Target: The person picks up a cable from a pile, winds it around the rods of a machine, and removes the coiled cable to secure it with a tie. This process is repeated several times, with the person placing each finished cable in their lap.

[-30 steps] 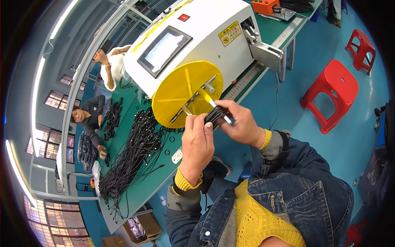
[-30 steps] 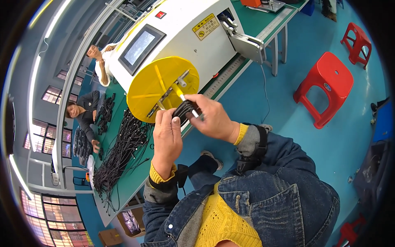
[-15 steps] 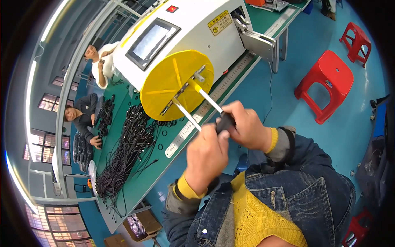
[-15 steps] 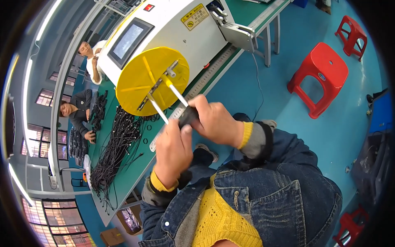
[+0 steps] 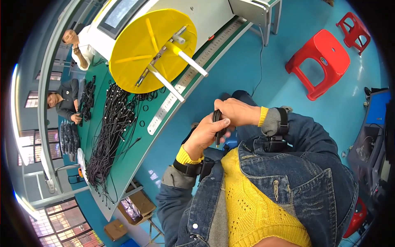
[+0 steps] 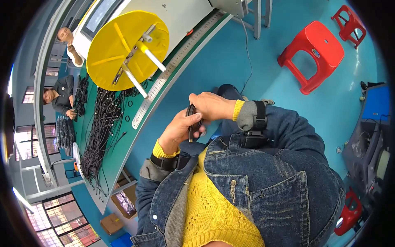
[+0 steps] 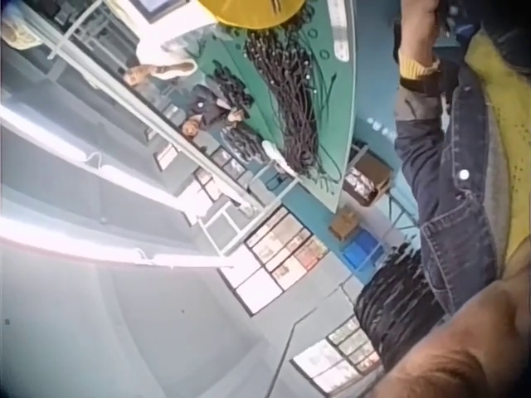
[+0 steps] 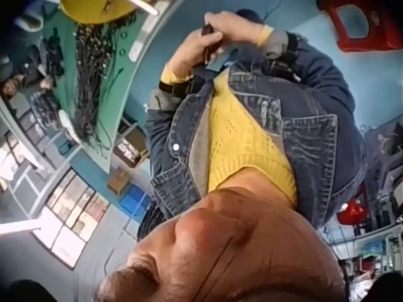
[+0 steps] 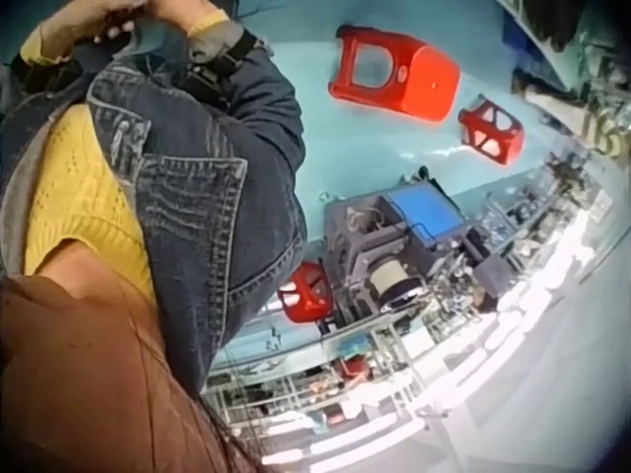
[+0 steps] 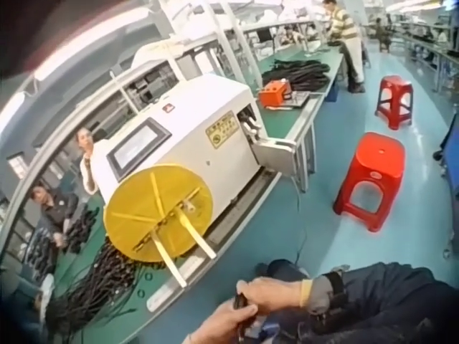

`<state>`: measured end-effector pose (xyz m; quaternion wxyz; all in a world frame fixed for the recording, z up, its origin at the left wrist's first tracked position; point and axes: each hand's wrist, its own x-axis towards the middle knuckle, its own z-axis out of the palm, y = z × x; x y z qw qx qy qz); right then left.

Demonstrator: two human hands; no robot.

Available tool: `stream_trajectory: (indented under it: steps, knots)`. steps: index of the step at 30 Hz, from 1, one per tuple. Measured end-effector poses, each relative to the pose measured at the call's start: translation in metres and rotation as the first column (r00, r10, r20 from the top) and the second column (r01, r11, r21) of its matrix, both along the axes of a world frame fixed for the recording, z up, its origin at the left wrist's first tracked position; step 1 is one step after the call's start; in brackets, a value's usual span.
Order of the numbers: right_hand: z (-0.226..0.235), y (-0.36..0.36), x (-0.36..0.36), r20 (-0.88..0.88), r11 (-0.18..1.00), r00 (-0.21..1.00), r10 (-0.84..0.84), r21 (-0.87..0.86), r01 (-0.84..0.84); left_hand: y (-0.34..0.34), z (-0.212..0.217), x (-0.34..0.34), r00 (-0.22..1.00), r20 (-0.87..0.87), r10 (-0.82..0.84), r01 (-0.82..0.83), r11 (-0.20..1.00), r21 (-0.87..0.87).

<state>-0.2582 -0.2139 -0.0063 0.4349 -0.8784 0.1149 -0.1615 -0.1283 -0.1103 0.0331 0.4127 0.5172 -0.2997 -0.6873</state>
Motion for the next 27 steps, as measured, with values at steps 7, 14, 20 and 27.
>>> stream_trajectory:
  steps: [7, 14, 20, 27]
  knots:
    - [0.001, 0.012, -0.003, -0.257, 0.863, 0.951, 0.173, -0.425, -0.272, 0.000, -0.012, 0.007, 0.867, 0.104, -0.487, 0.402, 0.807, 0.434]
    - [-0.042, 0.025, 0.007, 0.184, 0.973, 0.982, -0.033, 0.229, -0.010, 0.022, -0.039, 0.003, 0.980, -0.186, -0.078, 0.118, 0.969, 0.215]
    - [-0.035, 0.027, 0.002, -0.141, 0.988, 0.990, -0.006, -0.155, -0.016, 0.022, -0.036, 0.008, 0.943, -0.331, 0.040, 0.104, 0.908, 0.406]
    - [-0.016, 0.020, 0.009, -0.168, 0.976, 0.985, 0.024, 0.219, 0.013, 0.029, -0.041, 0.006, 0.921, -0.390, -0.018, 0.105, 0.974, 0.202]
